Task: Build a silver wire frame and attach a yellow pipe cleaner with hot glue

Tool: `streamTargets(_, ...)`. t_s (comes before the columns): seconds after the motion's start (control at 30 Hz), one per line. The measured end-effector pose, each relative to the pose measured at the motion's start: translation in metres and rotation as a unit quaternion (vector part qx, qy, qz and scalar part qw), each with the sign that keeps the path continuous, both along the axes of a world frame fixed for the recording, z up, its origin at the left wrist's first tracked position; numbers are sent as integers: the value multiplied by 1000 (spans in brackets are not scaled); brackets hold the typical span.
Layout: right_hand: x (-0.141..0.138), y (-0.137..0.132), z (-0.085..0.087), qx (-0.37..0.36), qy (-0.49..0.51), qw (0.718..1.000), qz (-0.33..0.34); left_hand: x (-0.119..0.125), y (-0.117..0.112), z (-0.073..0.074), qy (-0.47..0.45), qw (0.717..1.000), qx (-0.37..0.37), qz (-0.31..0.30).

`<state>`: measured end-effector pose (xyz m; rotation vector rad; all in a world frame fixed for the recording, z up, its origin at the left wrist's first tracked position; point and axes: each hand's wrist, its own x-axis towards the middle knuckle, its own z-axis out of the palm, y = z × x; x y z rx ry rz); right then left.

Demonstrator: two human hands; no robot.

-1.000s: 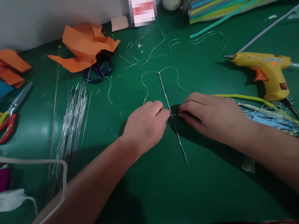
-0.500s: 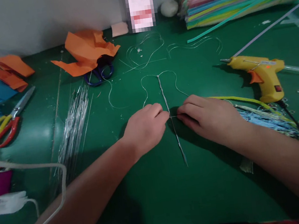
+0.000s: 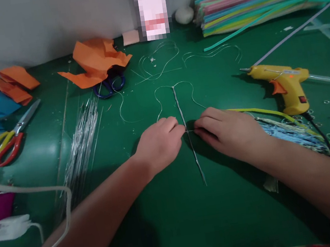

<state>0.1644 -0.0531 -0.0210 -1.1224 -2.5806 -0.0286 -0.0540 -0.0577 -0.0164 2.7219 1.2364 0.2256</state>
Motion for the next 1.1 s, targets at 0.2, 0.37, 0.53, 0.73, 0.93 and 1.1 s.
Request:
streamTargets(0.2, -1, -1, 3, -19, -3, 1000, -3, 1, 0, 1, -2, 1000, 0, 3)
streamTargets(0.37, -1, -1, 3, -15, -2, 1000, -2, 1, 0, 1, -8, 1000, -3, 7)
streamTargets(0.53, 0, -1, 2, -15, -1, 1000, -1, 1, 0, 2, -10, 1000, -9, 9)
streamTargets(0.73, 1, -1, 1, -18, -8, 1000, -4, 1, 1, 0, -17, 1000, -1, 11)
streamTargets(0.93, 0, -1, 1, -14, -8, 1000, -3, 1, 1, 0, -18, 1000, 5, 9)
streamTargets(1.1, 0, -1, 2, -21, 0, 1000, 0, 1, 0, 0, -21, 1000, 6, 9)
